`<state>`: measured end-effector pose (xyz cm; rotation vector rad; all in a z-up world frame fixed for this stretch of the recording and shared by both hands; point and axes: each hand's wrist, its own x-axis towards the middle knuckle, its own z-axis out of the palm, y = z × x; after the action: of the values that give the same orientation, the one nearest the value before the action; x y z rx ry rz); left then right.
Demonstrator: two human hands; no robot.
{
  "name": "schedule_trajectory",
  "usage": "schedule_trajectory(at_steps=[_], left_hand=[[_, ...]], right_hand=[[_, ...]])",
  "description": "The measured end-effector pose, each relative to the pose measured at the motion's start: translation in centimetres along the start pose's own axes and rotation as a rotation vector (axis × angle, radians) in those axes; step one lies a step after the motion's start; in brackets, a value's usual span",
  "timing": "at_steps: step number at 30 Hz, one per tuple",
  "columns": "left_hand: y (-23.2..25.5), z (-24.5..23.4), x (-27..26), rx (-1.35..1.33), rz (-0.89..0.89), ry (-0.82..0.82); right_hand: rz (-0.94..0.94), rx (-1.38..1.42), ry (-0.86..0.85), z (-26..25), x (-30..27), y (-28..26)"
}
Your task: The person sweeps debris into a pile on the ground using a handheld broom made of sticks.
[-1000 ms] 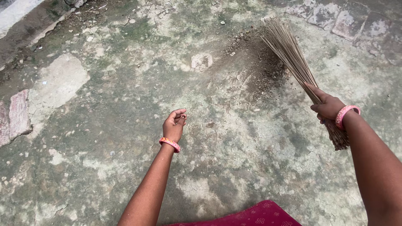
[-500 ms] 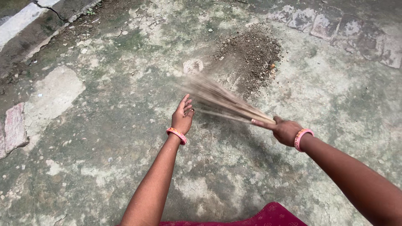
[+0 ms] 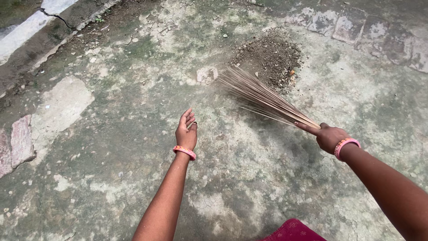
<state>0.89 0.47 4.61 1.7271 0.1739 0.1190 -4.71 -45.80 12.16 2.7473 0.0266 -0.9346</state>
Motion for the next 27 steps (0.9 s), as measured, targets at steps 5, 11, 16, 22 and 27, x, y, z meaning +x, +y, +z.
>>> schedule_trajectory(at_steps=[5,11,16,22,27], left_hand=[[-1.1,-1.3,0.4,0.023,0.014,0.081],[-1.1,-0.7,-0.2,0.008,0.004,0.103],[-0.7,-1.6,-0.3,0.004,0.012,0.097],[-1.7,-1.5,-0.1,-0.020,-0.004,0.085],[-0.8,0.2,0.4,-0.037,0.004,0.041]], right_hand=[[-0.306,-0.148,-0.013,0.6,-0.6,-6.7],[0.002,-0.112,0.019,-4.1,4.9,-2.6],[0.165,0.206,0.044,-8.1,3.3,0.9],[-0.012,0.457,0.028,-9.0,1.2,-6.7],[-0.302,-0.062,0.091,-8.2,2.2,-15.8]])
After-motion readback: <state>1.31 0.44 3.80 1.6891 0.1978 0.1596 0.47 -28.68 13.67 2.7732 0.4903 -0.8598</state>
